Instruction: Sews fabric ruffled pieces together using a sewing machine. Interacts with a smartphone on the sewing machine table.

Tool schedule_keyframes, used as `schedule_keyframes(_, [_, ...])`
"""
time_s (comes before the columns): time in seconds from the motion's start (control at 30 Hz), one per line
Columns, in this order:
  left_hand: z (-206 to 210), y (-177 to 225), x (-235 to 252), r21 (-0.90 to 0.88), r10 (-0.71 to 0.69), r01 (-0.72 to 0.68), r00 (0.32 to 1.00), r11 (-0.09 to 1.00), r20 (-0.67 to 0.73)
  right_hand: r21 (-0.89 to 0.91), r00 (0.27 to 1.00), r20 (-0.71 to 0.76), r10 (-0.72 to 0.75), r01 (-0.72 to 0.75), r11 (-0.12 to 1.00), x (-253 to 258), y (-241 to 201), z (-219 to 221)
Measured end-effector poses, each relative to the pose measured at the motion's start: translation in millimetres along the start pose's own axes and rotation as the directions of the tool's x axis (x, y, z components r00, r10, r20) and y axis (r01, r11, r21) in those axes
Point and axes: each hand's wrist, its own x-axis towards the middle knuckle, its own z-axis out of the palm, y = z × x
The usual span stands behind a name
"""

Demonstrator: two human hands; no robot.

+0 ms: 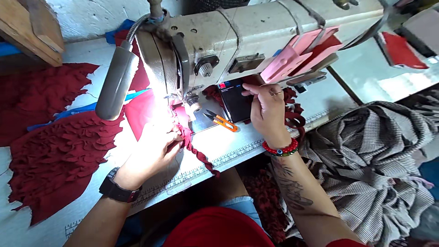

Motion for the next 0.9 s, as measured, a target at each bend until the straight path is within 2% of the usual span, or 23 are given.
schedule_keyframes(0.33, [-1, 2, 1, -0.004, -0.014, 0.014, 1.0, 1.0, 0.012, 0.038, 0.995, -0.096, 0.011, -0.008, 0.999, -14, 8, 11])
schedule_keyframes(0.9, [-1, 1, 1, 0.0, -0.019, 0.019, 1.0, 1.0, 0.008, 0.058, 0.997, -0.079, 0.02, -0.015, 0.998, -18, 8, 12])
